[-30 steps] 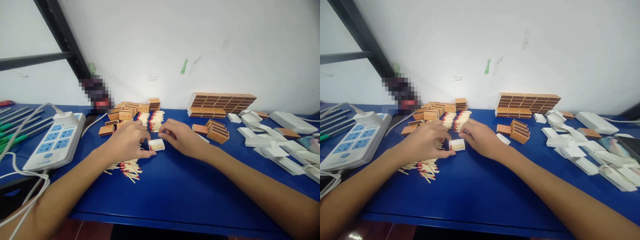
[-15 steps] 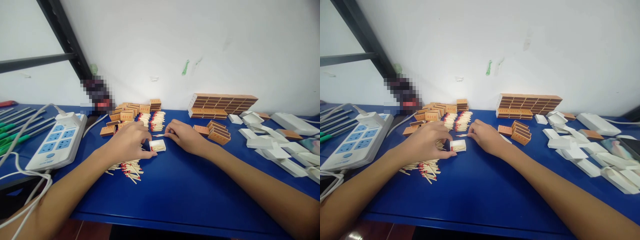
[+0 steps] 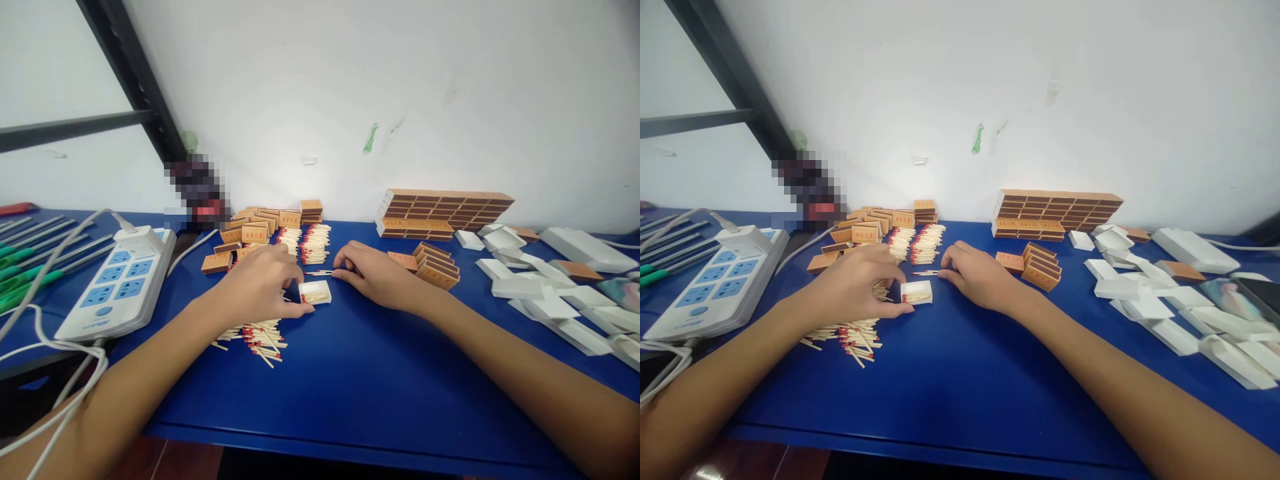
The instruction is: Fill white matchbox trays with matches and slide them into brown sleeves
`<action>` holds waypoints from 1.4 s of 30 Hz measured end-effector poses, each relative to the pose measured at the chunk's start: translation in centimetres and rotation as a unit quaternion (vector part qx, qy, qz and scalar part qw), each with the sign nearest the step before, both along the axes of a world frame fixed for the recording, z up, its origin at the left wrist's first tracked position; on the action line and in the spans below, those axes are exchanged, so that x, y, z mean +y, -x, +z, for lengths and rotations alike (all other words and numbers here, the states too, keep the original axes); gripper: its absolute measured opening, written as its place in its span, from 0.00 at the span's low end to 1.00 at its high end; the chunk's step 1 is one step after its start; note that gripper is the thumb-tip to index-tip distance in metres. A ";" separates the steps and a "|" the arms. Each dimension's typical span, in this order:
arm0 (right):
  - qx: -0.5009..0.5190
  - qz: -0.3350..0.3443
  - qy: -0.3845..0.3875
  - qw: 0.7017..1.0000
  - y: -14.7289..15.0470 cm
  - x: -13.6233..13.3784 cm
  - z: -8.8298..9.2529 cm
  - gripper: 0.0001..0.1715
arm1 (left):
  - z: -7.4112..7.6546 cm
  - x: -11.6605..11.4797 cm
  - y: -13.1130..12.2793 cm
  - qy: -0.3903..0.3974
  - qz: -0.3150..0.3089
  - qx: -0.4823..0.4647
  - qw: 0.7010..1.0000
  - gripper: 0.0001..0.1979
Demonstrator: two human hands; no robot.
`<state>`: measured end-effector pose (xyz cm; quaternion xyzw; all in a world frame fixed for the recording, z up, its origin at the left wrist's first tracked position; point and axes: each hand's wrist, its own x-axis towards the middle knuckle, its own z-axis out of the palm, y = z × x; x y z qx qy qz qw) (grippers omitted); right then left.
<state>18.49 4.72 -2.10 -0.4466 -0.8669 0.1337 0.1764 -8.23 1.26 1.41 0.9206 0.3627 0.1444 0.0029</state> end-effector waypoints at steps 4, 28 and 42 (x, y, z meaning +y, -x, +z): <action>-0.005 -0.001 0.006 1.000 0.4 -0.1 -0.3 0.06 | 0.0 0.0 0.0 -0.001 -0.004 0.000 1.000 0.18; -0.007 0.020 0.036 0.999 0.5 -0.7 0.9 0.08 | 0.0 -0.1 0.0 -0.002 -0.010 0.001 1.000 0.18; 0.102 0.032 -0.022 0.994 2.2 -1.0 -0.4 0.07 | 0.0 -0.2 -0.1 -0.006 -0.008 0.007 1.000 0.18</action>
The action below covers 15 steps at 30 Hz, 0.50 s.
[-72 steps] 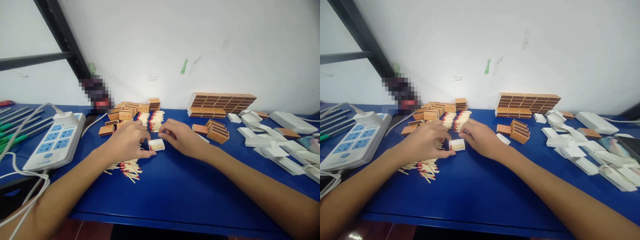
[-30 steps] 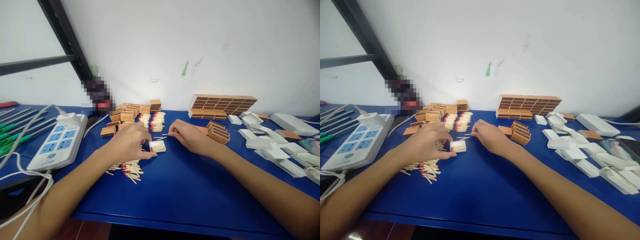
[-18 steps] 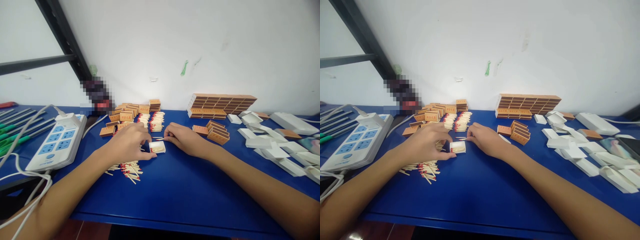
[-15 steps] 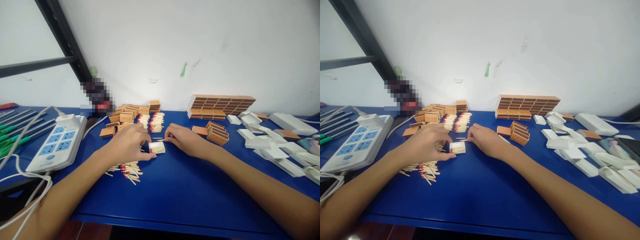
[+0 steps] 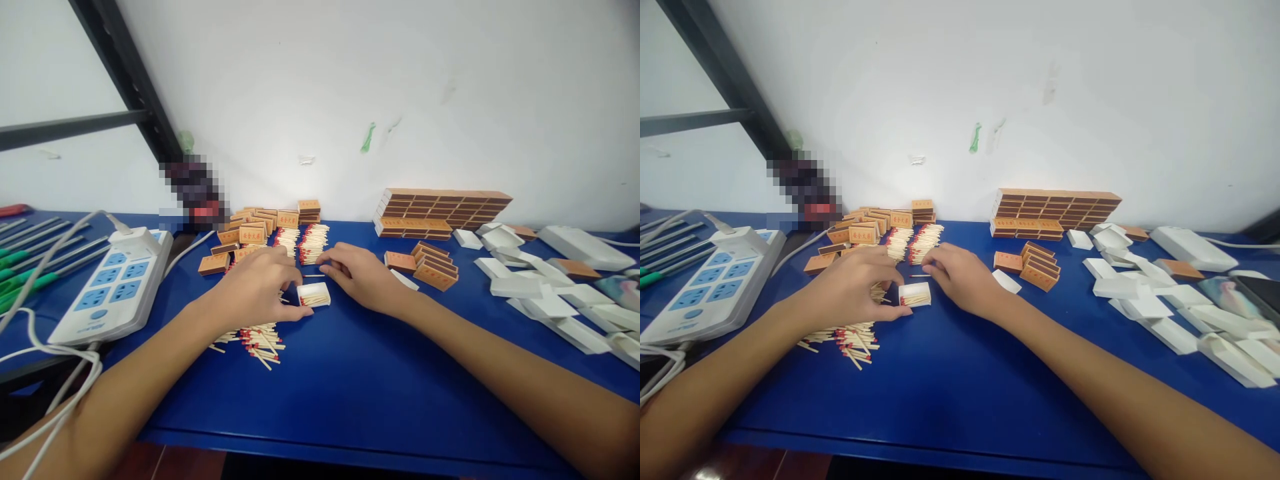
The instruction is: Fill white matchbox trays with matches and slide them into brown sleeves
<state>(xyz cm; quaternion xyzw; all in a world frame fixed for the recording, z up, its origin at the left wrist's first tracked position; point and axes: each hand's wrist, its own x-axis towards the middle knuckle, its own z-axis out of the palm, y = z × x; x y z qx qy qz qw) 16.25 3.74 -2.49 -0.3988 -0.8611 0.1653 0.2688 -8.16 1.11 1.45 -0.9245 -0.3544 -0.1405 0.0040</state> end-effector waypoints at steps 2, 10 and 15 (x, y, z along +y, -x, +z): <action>-0.027 -0.009 -0.010 1.000 -0.2 0.9 -0.5 0.09 | 0.0 0.0 0.0 0.001 0.000 0.000 1.000 0.18; -0.030 -0.016 -0.012 0.999 -0.1 0.7 -0.5 0.09 | -0.1 0.1 0.0 0.002 0.001 -0.003 1.000 0.18; -0.020 -0.001 -0.005 1.000 0.2 0.3 -0.6 0.05 | -0.1 0.1 0.0 0.000 0.003 0.003 1.000 0.18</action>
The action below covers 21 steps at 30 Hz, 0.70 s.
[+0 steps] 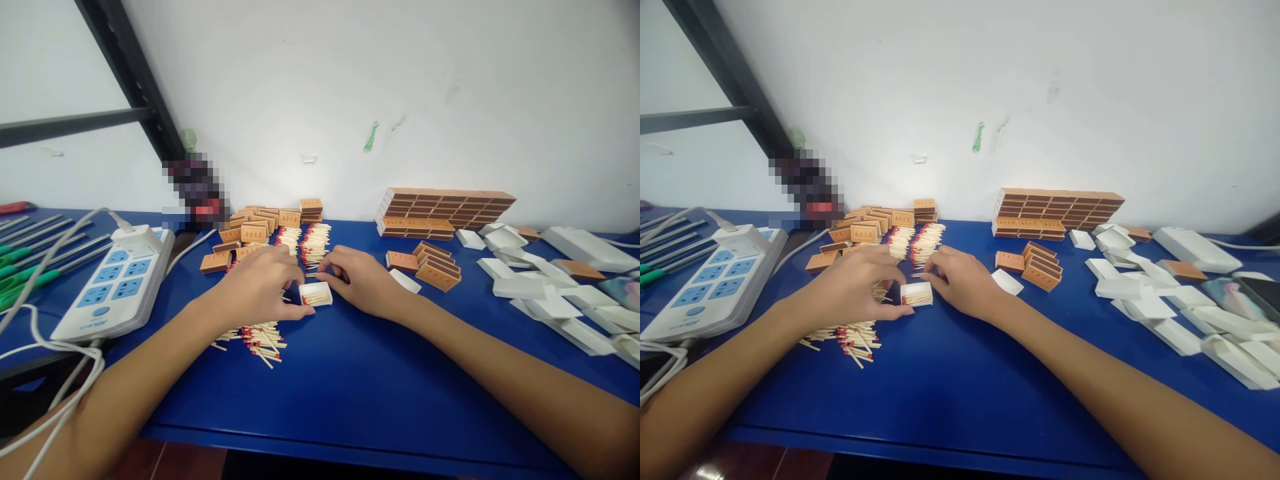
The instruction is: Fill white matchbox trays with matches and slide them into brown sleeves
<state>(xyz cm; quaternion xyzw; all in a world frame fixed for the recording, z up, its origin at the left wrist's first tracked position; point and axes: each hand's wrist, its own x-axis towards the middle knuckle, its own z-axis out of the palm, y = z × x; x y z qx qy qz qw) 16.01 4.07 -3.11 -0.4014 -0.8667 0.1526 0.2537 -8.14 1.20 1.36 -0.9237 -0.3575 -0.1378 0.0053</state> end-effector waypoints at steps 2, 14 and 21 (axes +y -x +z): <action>-0.004 0.001 0.010 1.000 0.0 0.1 -0.2 0.03 | 0.0 0.0 0.0 0.000 0.001 -0.001 1.000 0.19; 0.021 0.033 0.016 0.999 -0.7 -1.7 2.4 0.04 | 0.0 0.1 -0.1 0.003 0.000 0.001 1.000 0.18; 0.044 0.003 0.007 0.999 -0.4 -0.6 1.2 0.04 | 0.1 0.0 0.0 0.007 0.004 0.001 1.000 0.18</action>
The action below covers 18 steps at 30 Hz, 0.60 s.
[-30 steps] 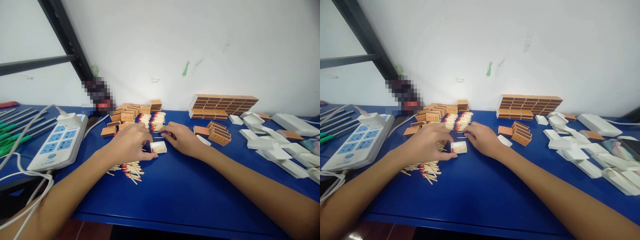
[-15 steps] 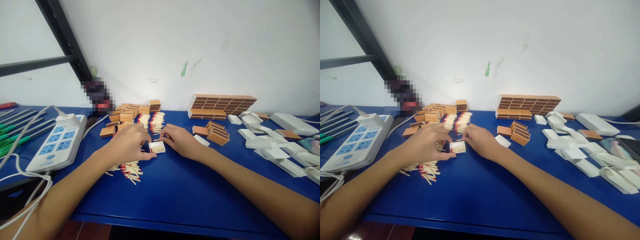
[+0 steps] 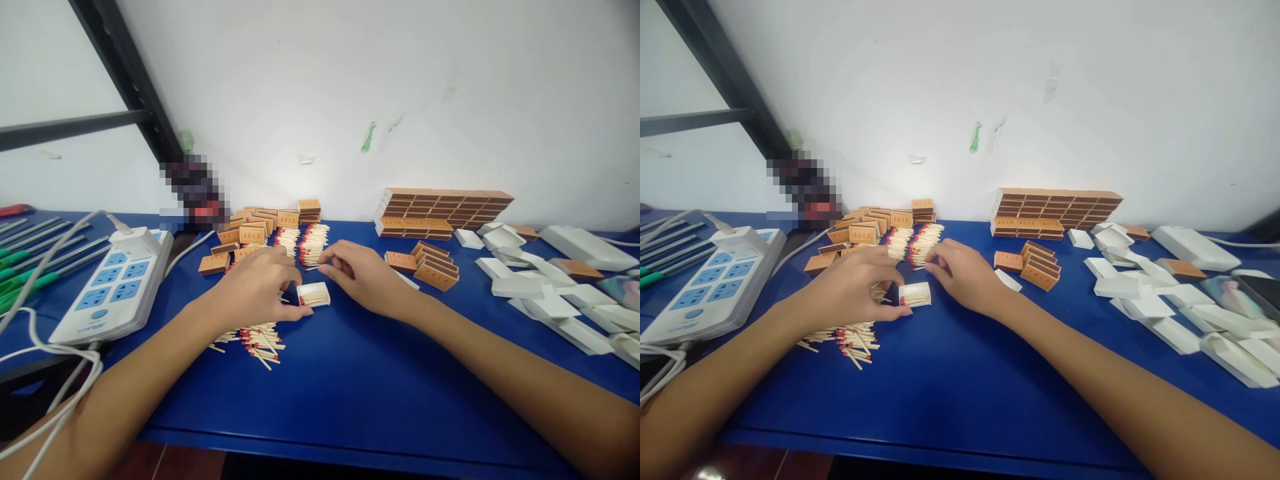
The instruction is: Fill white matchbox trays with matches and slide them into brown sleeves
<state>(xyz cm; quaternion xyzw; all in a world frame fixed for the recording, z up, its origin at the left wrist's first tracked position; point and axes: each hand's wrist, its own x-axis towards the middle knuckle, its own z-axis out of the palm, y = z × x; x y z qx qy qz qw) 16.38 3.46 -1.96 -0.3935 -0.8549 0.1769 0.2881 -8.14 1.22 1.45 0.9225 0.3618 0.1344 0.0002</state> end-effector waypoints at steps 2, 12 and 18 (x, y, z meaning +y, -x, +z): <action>-0.021 -0.031 -0.006 0.999 -0.1 1.0 -0.8 0.04 | 0.0 0.0 0.0 0.000 -0.003 -0.002 1.000 0.18; -0.066 -0.063 0.013 0.996 0.0 1.6 -1.3 0.05 | -0.1 0.0 0.0 -0.003 -0.003 -0.002 1.000 0.18; -0.090 -0.082 0.032 0.992 0.0 1.5 -1.0 0.06 | 0.1 -0.1 0.0 0.003 0.003 -0.002 1.000 0.18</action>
